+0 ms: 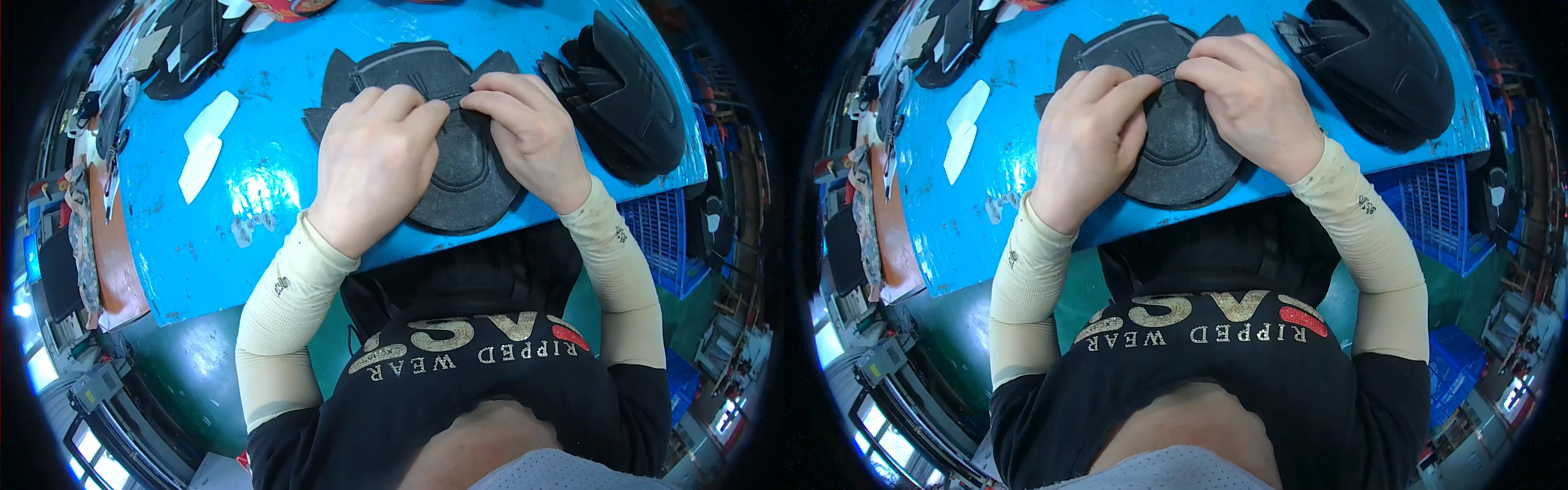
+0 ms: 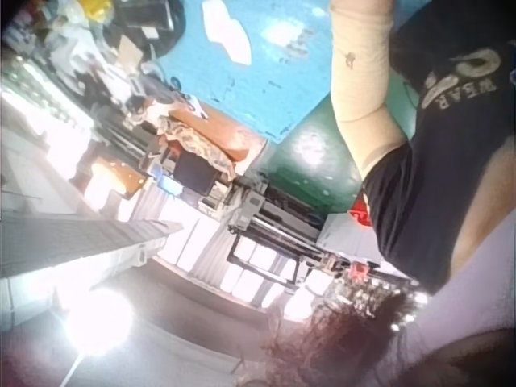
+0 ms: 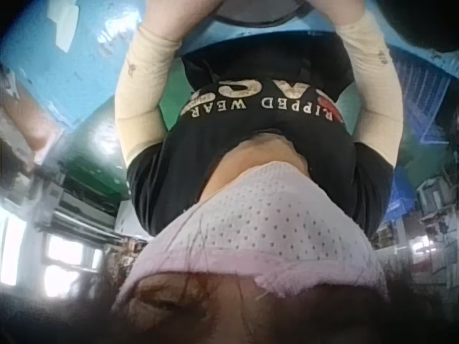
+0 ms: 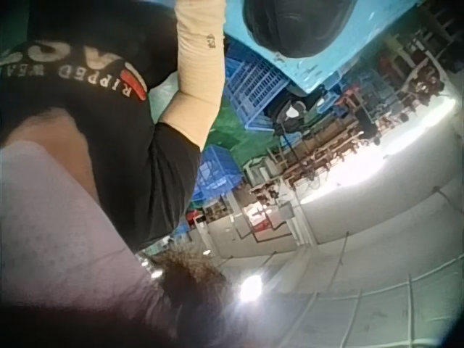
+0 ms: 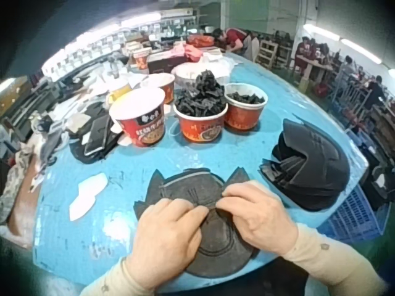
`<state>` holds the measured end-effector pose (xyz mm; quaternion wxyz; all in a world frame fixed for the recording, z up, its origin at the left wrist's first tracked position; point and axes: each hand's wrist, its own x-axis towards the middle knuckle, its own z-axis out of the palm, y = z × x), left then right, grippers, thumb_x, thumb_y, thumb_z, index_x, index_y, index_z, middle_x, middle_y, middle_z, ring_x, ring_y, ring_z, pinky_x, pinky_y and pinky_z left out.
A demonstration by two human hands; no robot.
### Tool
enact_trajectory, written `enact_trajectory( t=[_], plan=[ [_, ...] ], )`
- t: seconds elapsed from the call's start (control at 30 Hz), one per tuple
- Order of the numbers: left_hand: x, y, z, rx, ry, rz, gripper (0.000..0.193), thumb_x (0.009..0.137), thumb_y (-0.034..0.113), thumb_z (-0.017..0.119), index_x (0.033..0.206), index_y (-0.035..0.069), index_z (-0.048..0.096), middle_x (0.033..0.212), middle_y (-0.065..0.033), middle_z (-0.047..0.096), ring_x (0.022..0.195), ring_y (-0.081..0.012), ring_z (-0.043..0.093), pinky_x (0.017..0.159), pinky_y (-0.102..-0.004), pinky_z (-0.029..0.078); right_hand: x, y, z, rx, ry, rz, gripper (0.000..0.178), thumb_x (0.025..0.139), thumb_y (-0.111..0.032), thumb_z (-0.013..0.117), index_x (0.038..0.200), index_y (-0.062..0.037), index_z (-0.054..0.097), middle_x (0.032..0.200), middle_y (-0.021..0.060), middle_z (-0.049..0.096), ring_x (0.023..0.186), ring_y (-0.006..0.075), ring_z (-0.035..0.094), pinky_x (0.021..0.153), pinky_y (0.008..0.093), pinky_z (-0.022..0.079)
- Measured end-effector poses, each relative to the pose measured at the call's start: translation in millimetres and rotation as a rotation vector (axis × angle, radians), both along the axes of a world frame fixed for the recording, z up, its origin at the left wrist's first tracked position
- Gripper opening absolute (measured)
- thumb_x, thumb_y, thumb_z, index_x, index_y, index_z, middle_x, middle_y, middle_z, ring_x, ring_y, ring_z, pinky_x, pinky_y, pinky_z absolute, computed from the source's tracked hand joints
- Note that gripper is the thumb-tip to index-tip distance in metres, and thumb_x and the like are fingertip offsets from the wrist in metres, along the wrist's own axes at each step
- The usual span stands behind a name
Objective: Manually inserting or attaching small black components into pre-marked slots on a black shoe upper part.
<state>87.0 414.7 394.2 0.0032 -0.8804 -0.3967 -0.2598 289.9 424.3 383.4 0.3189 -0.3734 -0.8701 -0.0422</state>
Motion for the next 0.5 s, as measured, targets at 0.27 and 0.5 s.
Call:
enact_trajectory(
  t=[0.27, 0.5],
  plan=[
    [0, -5, 4, -0.883, -1.302, -0.224, 0.020, 0.085, 0.002, 0.070, 0.105, -0.001, 0.064, 0.099, -0.0048, 0.066, 0.090, -0.0099, 0.063, 0.081, -0.0226, 0.052, -34, -20, 15, -0.755, 1.001, 0.207, 0.017, 0.089, -0.003, 0.063, 0.105, -0.0020, 0.057, 0.095, 0.0020, 0.062, 0.086, 0.0070, 0.060, 0.076, 0.0203, 0.050],
    [-2, -3, 4, -0.888, -1.344, -0.248, 0.021, 0.086, 0.002, 0.068, 0.107, 0.002, 0.062, 0.101, -0.0061, 0.065, 0.093, -0.0117, 0.061, 0.079, -0.0232, 0.050, -36, -21, 29, -0.965, 1.096, 0.227, 0.017, 0.090, -0.005, 0.063, 0.106, -0.0003, 0.056, 0.094, 0.0030, 0.062, 0.087, 0.0077, 0.059, 0.077, 0.0203, 0.049]
  ],
)
